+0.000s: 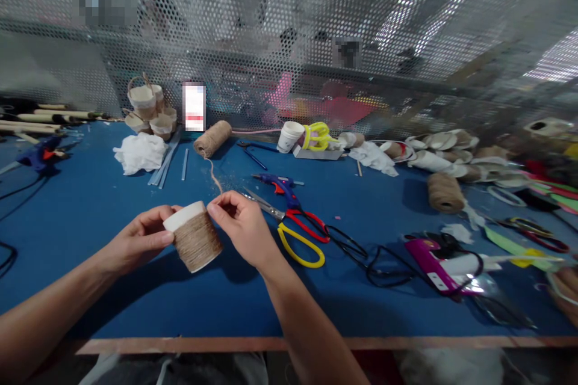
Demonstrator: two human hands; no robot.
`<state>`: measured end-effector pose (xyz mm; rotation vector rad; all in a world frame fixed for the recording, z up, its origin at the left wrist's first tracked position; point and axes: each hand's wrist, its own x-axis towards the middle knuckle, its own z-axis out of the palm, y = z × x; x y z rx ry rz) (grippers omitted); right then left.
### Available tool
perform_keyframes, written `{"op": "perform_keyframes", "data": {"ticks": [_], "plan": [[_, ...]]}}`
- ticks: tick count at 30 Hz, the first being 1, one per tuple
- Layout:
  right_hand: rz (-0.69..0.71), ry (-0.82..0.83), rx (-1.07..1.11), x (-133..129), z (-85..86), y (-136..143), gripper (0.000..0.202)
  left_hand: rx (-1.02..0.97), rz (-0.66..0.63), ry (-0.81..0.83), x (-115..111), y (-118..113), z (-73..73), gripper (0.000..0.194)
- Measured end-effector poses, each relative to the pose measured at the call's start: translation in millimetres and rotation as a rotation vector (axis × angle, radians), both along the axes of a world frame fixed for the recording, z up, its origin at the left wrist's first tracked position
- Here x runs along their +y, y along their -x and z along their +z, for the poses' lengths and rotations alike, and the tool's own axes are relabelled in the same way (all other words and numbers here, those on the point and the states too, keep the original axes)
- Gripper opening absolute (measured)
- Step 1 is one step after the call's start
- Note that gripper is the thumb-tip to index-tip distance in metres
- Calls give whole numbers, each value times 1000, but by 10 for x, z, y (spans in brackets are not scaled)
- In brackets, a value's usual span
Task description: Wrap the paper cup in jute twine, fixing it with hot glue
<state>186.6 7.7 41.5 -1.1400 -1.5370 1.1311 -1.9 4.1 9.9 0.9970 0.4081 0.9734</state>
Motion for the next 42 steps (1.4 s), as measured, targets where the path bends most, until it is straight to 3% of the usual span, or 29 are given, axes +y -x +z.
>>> {"op": "perform_keyframes", "data": {"ticks": [13,20,29,35,42], "plan": [[31,90,93,-10,-4,23,14,-35,-37,-3,-18,25,36,8],[213,209,332,-1,-45,52,17,-64,-69,11,-25,32,47,10],[291,291,514,5,-38,32,17,-114,-106,9,-22,47,44,6],[255,183,427,15,-13,-35,15,-12,-62,-22,30,84,34,9],[255,1,122,-15,32,-55,11,201,-37,-101,83,80,28,24]]}}
